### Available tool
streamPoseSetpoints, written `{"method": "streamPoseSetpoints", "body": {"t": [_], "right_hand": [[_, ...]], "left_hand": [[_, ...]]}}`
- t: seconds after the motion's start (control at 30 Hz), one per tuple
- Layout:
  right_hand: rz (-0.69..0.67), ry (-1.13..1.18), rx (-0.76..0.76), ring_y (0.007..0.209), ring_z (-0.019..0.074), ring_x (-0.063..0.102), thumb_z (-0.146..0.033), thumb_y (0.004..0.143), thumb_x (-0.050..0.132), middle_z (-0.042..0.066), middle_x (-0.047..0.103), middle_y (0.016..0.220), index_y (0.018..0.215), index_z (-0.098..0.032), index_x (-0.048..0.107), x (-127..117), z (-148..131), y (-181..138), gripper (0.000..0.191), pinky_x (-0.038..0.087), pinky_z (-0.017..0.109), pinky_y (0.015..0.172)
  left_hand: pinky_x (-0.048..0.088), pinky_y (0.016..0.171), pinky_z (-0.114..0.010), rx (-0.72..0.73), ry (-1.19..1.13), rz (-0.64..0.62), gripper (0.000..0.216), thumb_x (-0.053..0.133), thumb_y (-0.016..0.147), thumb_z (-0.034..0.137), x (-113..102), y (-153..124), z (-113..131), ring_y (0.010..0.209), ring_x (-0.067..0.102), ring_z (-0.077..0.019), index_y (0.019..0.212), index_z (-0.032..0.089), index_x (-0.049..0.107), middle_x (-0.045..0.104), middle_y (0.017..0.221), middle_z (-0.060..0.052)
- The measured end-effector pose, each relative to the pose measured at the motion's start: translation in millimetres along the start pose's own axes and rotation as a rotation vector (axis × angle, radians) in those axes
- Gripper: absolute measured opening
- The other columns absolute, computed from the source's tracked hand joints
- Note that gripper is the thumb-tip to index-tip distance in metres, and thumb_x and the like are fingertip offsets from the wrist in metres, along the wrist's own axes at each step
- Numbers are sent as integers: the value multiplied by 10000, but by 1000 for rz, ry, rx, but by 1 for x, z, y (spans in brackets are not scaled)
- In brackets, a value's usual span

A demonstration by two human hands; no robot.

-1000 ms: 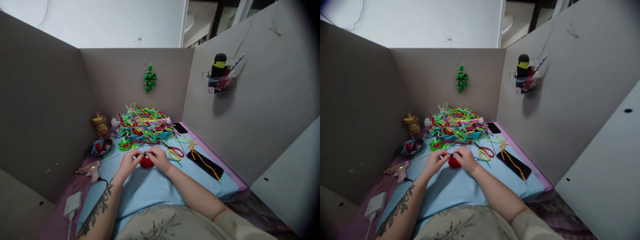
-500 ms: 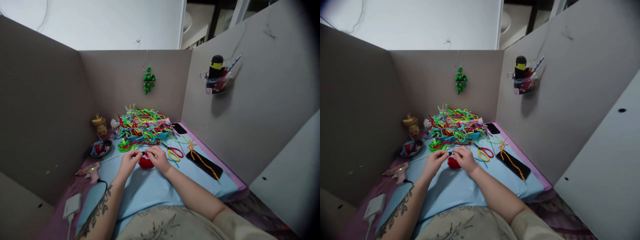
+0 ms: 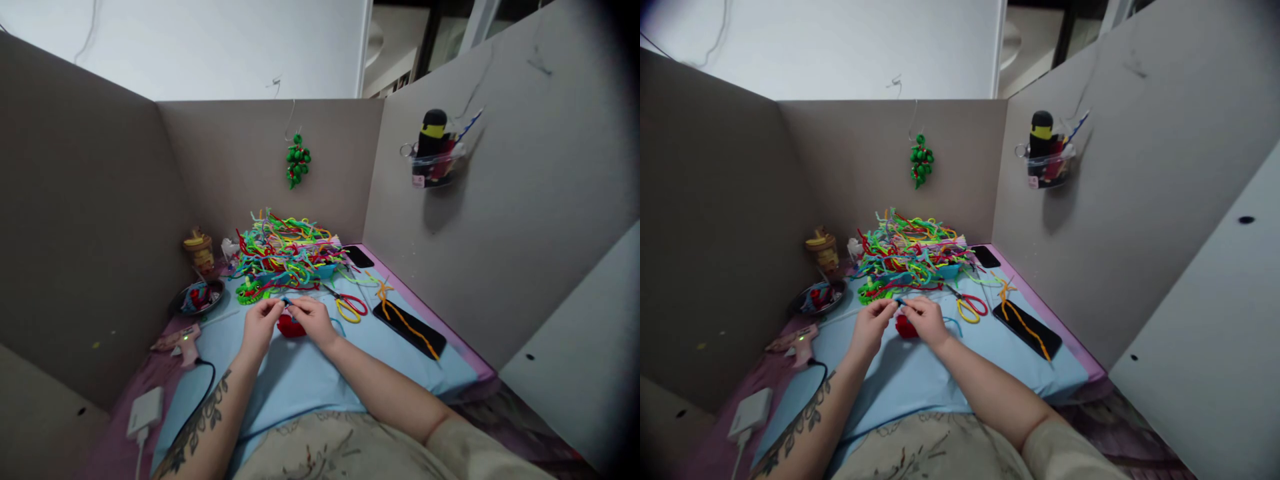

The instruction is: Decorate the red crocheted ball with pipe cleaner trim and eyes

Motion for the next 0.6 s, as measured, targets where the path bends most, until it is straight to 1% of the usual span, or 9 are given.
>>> {"method": "streamPoseSetpoints", "body": {"t": [0.07,0.17,0.27,0.37,0.47,0.6], "right_hand": [[-8,45,55,769,170,616,-260,787,610,43,701,793,840,-203,733,3,-1,0,146,476,294,744],[-13,132,144,685,162,613,-296,776,612,29,692,716,761,-184,716,6,-1,-1,154,485,278,664],[5,201,197,654,159,614,-306,758,620,30,686,706,749,-170,688,9,1,-2,153,495,273,637],[46,216,171,669,153,618,-293,745,624,29,678,739,840,-170,658,10,3,-3,159,504,262,632],[65,161,123,648,134,608,-260,748,611,8,659,728,958,-184,626,9,3,-4,224,503,239,609],[65,97,97,680,137,617,-229,766,585,26,672,792,981,-187,637,6,2,-5,224,513,251,646]], "left_hand": [[337,485,-194,-24,-48,5,272,701,626,381,3,-1,2,503,449,-78,737,135,664,599,605,7],[318,469,-188,-62,-105,-6,271,723,592,372,6,-2,4,481,427,-68,709,134,667,578,561,22],[295,452,-182,-106,-131,-20,279,730,583,377,8,-4,5,473,423,-63,699,133,663,562,548,29],[284,441,-178,-151,-142,-29,296,728,582,391,8,-5,6,470,431,-65,708,134,653,555,554,28],[296,447,-177,-199,-165,-40,301,730,575,392,8,-7,8,476,448,-65,709,137,642,564,575,26],[322,462,-179,-273,-200,-72,307,735,567,384,9,-8,11,510,491,-74,721,139,632,596,628,14]]}}
Point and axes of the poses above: each hand's wrist, its own y-axis towards the middle knuckle, its own x-axis out of the palm, z = x × y, the point moved 1 cm from there along y, towards the middle knuckle
